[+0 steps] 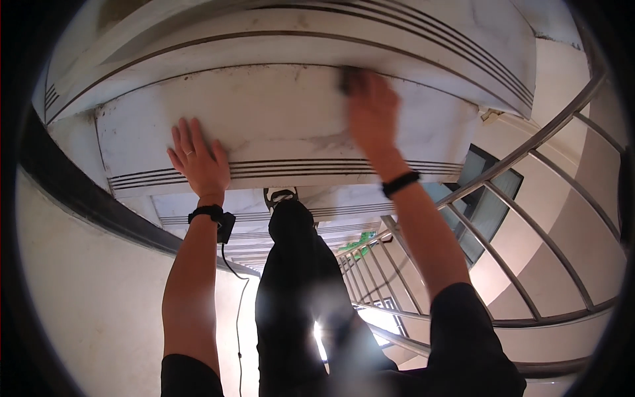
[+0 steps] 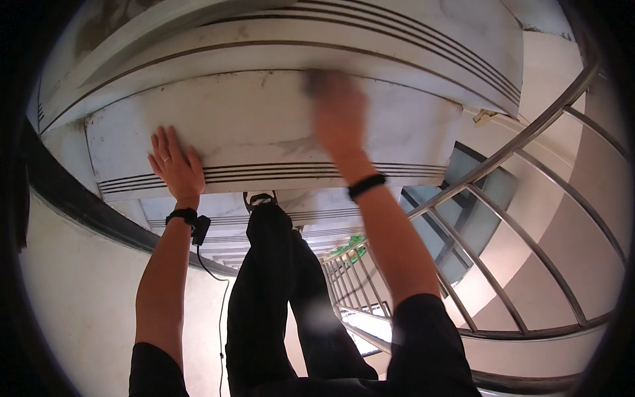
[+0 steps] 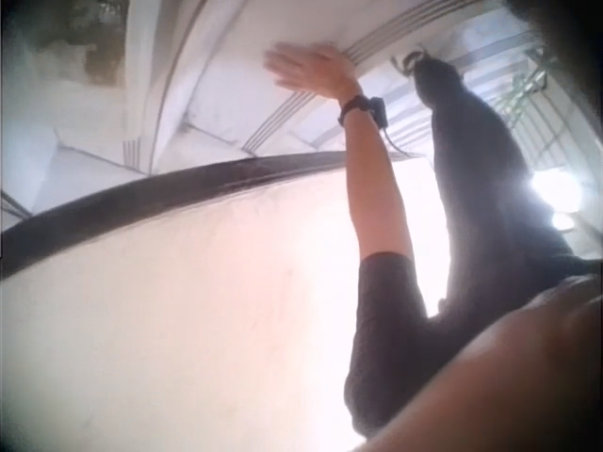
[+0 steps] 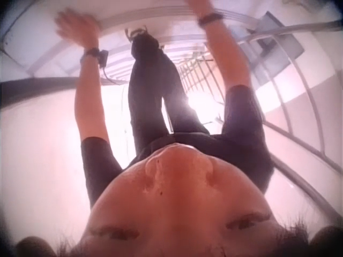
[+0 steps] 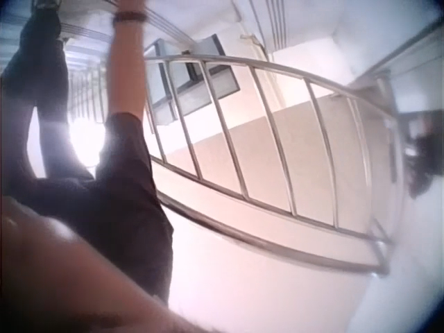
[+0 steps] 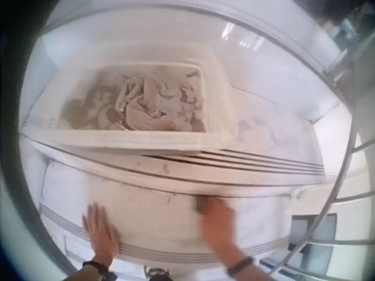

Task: The person cleans a marble staircase using a cloth and a scrub pad. The person wipes the stairs and the side wall with the cloth dipped in a container of water and scrubs specific areas with the scrub pad before rinsing the cloth.

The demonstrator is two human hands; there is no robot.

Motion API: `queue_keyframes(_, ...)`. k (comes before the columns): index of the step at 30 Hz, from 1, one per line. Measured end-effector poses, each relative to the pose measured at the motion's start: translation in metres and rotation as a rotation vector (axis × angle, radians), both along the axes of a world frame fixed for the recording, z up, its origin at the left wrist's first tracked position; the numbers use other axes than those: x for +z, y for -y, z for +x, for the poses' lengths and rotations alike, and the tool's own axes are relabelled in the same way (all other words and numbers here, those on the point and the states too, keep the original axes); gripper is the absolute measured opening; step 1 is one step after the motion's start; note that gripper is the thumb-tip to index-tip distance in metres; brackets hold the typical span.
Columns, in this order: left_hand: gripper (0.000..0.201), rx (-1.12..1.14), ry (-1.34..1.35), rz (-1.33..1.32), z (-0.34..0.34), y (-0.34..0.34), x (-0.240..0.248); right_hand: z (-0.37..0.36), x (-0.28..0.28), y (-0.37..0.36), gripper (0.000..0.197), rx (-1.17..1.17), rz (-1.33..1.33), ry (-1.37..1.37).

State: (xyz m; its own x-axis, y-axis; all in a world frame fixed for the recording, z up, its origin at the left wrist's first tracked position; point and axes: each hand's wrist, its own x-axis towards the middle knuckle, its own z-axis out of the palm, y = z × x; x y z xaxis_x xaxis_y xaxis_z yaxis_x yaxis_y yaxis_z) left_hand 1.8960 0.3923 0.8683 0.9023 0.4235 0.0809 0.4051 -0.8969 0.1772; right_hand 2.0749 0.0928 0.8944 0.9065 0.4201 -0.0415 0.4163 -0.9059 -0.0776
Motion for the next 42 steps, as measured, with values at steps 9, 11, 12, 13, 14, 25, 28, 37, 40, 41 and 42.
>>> queue_keyframes(9,0.07,-0.038,-0.002,-0.043,0.01,0.01,-0.002,-0.033,-0.032,-0.047,0.049,-0.128,0.263,0.076)
queue_keyframes(11,0.072,-0.038,-0.019,-0.046,0.014,0.01,-0.007,-0.033,-0.021,-0.113,0.045,0.03,0.362,0.066)
queue_keyframes(12,0.073,-0.045,-0.02,-0.02,0.012,0.007,-0.008,-0.032,-0.017,-0.129,0.046,0.139,0.405,0.01)
queue_keyframes(13,0.074,-0.037,-0.027,0.001,0.003,0.0,-0.013,-0.033,-0.001,-0.134,0.048,0.232,0.435,0.067)
queue_keyframes(14,0.073,-0.045,-0.015,0.021,0.004,0.0,-0.014,-0.028,-0.005,-0.116,0.051,0.258,0.412,0.067)
queue_keyframes(25,0.067,-0.092,0.0,0.12,0.005,0.01,-0.006,0.019,-0.03,0.271,0.078,-0.466,-0.107,0.133)
queue_keyframes(28,0.067,-0.137,0.02,0.106,0.017,0.016,-0.013,0.056,-0.036,0.358,0.086,-0.627,-0.074,-0.048)
queue_keyframes(37,0.068,-0.123,0.011,0.135,0.0,0.001,-0.009,0.042,-0.033,0.25,0.087,-0.637,-0.02,-0.009)
queue_keyframes(40,0.069,-0.146,0.029,0.117,0.007,0.005,-0.012,0.068,-0.026,0.278,0.082,-0.805,-0.055,-0.011)
queue_keyframes(41,0.069,-0.153,0.028,0.114,0.005,0.006,-0.009,0.061,-0.03,0.275,0.082,-0.805,-0.055,-0.016)
queue_keyframes(42,0.069,-0.154,0.024,0.115,0.002,0.006,-0.008,0.053,-0.034,0.267,0.084,-0.732,-0.094,0.022)
